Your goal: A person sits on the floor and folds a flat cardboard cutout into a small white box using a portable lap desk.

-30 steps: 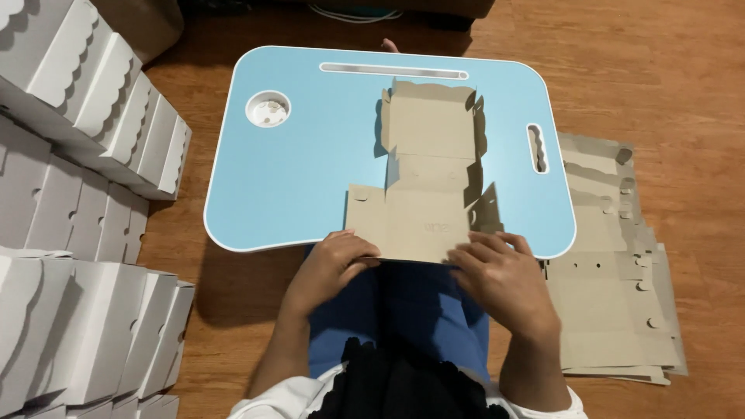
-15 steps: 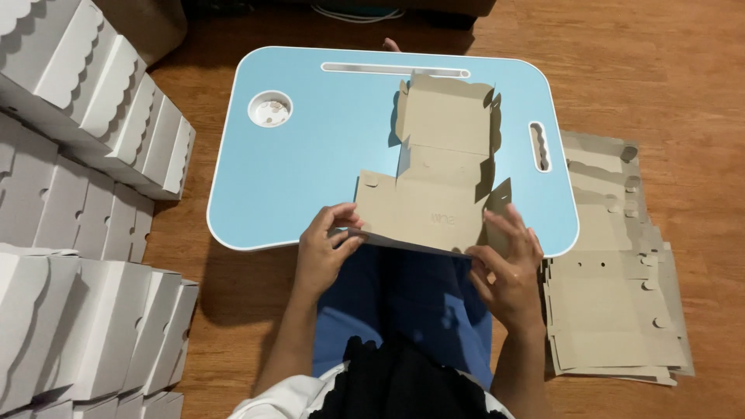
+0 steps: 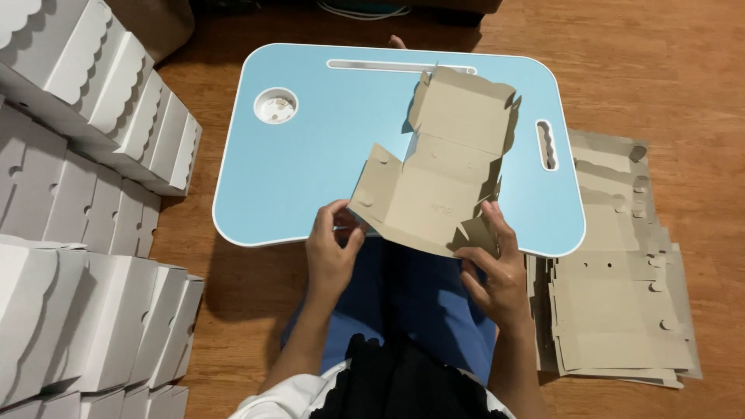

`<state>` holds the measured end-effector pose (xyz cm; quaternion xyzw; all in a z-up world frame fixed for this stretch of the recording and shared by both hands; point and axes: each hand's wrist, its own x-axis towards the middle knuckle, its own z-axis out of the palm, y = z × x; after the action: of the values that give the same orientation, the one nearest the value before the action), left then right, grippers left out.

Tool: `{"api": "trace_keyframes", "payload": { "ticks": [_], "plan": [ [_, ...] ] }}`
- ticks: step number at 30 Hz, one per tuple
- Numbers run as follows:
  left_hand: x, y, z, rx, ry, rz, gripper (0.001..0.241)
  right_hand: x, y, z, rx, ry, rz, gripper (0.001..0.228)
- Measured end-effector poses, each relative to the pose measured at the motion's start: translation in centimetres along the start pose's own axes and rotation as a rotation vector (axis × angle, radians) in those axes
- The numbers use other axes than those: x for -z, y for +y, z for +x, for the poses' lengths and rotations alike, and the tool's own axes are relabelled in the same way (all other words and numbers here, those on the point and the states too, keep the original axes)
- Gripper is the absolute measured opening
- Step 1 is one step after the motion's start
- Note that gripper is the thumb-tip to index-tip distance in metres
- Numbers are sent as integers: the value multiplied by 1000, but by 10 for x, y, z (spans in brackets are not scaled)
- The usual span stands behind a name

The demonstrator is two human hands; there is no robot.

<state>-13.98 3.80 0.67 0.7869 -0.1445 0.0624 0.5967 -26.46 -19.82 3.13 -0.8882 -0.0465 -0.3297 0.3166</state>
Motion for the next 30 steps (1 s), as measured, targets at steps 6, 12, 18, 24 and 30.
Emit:
{"api": "trace_keyframes", "payload": {
  "ticks": [6,12,18,24,30],
  "plan": [
    [-7,11,-6,-341,-133,27,46,1,1,0,26,-53,9,13],
    [-11,30,-13,-484,-356,206,69,3,-5,4,31,-64,-47,16],
    [-14,19,-14,-455,-439,298,66,2,7,-3,-34,-19,-99,30],
    [-21,19,-14,-560,-563,239,51,-4,10,-3,-22,-80,-118,42],
    [-27,4,-2,-611,-722,217,68,-1,9,-5,105,-185,-291,37]
  ]
}}
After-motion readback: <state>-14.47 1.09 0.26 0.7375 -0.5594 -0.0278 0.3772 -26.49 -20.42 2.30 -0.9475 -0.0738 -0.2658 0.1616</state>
